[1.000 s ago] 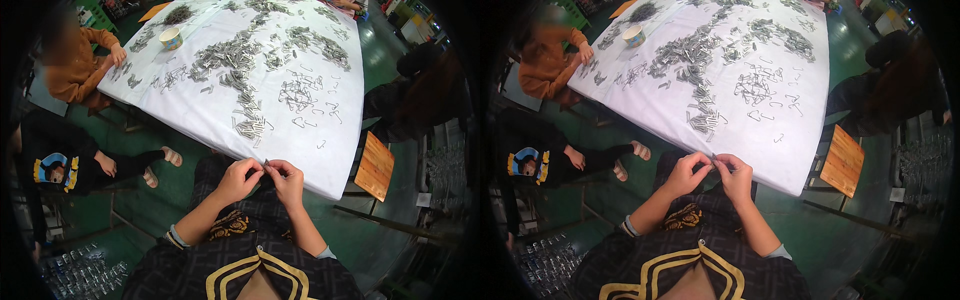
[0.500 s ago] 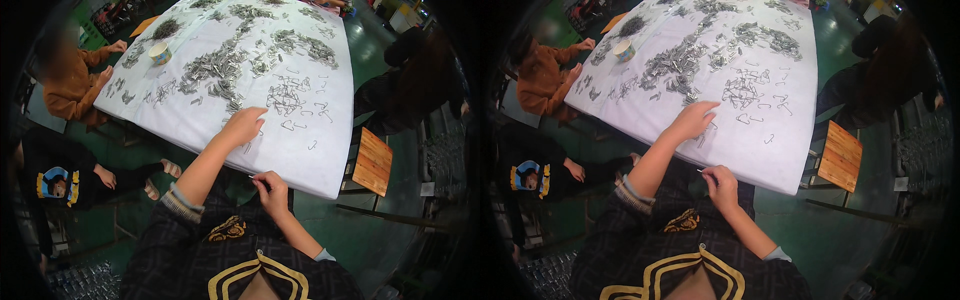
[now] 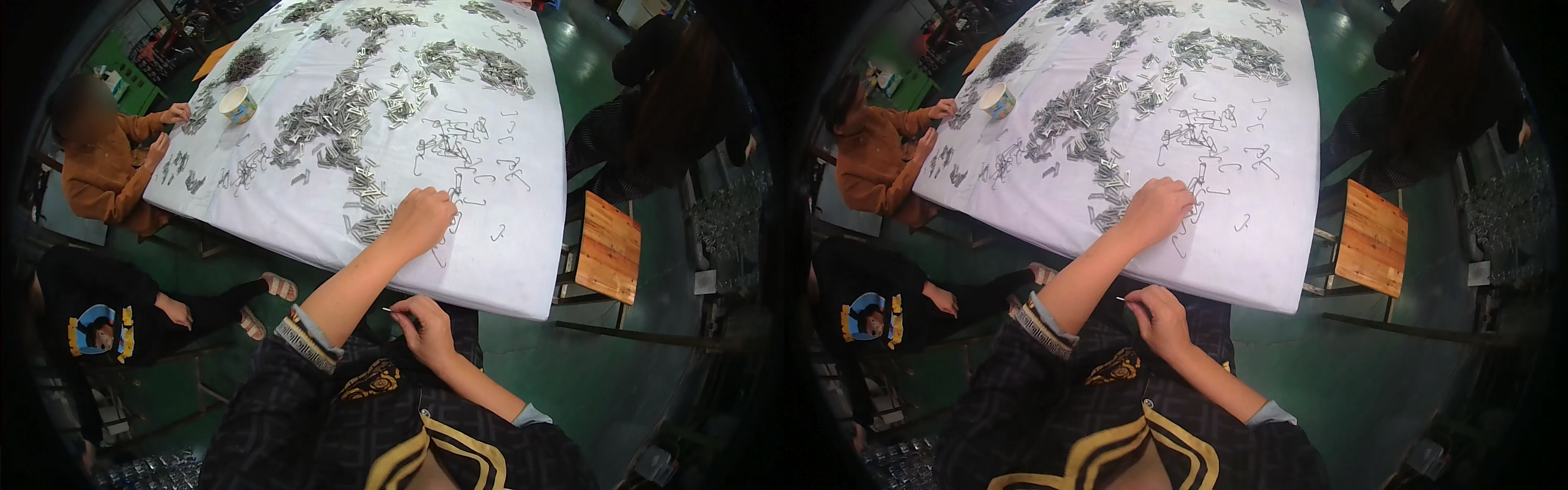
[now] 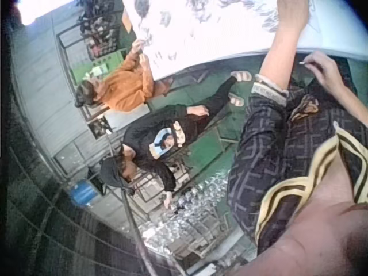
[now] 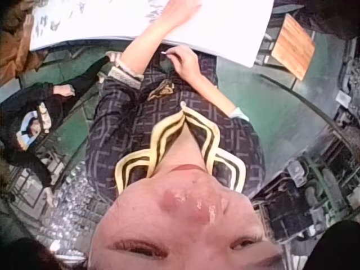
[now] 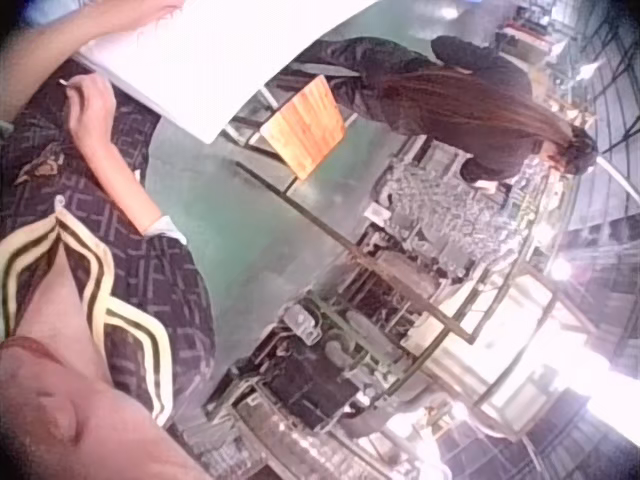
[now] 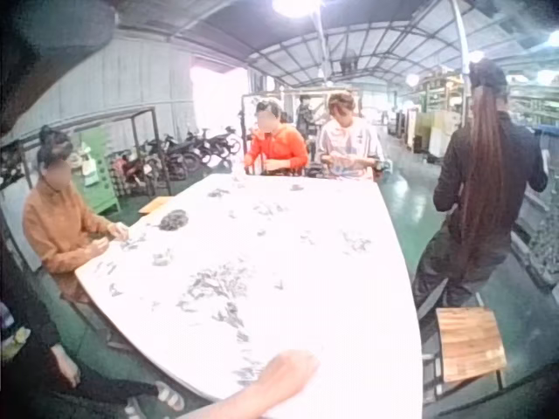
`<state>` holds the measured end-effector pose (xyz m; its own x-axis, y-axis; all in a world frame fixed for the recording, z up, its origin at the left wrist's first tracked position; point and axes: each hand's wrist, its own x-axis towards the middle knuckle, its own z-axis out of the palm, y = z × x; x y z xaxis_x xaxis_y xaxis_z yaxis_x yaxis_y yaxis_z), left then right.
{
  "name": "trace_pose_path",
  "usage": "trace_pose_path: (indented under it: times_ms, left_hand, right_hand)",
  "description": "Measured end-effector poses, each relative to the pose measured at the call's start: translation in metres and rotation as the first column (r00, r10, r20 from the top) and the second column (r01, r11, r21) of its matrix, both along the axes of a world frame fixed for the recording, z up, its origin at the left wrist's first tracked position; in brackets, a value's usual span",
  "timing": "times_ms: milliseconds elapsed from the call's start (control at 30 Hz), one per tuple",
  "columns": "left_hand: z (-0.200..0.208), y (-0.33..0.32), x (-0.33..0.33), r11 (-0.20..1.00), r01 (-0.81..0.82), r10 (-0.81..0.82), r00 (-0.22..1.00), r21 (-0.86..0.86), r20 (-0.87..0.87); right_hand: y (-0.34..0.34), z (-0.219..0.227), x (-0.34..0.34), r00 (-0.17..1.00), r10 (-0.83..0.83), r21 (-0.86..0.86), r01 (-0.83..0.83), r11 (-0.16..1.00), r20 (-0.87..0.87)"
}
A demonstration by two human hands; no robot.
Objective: The person attaches small metal clips to a circular rack and then strings them together by hand.
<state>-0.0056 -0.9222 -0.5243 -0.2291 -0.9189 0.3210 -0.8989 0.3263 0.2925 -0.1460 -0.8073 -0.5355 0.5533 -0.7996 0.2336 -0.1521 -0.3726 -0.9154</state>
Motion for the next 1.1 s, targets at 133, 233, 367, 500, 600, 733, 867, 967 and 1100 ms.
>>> trace_pose_path:
  times_ms: [133,233,367,500,600,733,867,967,1100]
  left_hand:
    - [-0.022,-0.032,-0.018,0.989,0.027,-0.02,0.999,-0.149,0.048]
    - [-0.024,-0.047,-0.037,0.992,0.042,-0.015,0.974,-0.119,0.225]
    - [-0.011,-0.054,-0.053,0.999,0.014,-0.028,0.927,0.041,0.373]
    - [-0.017,-0.047,-0.029,0.989,-0.126,0.123,0.991,0.071,0.054]
    - [0.025,-0.013,-0.002,0.972,-0.095,0.171,0.913,0.216,-0.369]
    - [0.044,0.055,0.03,0.891,0.152,0.316,0.468,0.427,-0.826]
    - [0.041,0.114,0.038,0.882,0.147,0.39,0.304,0.447,-0.869]
    - [0.037,0.141,0.034,0.88,0.182,0.402,0.202,0.438,-0.893]
    - [0.02,0.156,0.029,0.908,0.145,0.377,0.12,0.392,-0.918]
  right_hand:
    - [-0.001,0.004,-0.002,1.0,0.01,-0.041,-0.011,0.999,-0.02]
    - [0.003,0.0,-0.004,1.0,-0.021,-0.043,0.02,0.999,-0.022]
    - [0.004,0.002,-0.006,0.999,-0.021,-0.039,0.02,0.999,-0.031]
    - [0.006,0.003,-0.006,1.0,-0.021,-0.005,0.021,1.0,-0.017]
    - [0.0,0.002,-0.009,0.997,-0.082,0.033,0.082,0.996,0.0]
    - [-0.003,0.002,-0.008,0.995,-0.101,0.07,0.101,0.992,0.005]
    - [-0.005,0.003,-0.003,0.993,-0.119,0.1,0.116,0.988,0.02]
    - [-0.006,0.006,0.0,0.992,-0.128,0.135,0.126,0.983,0.013]
    - [-0.005,0.006,0.004,0.989,-0.146,0.153,0.139,0.979,0.035]
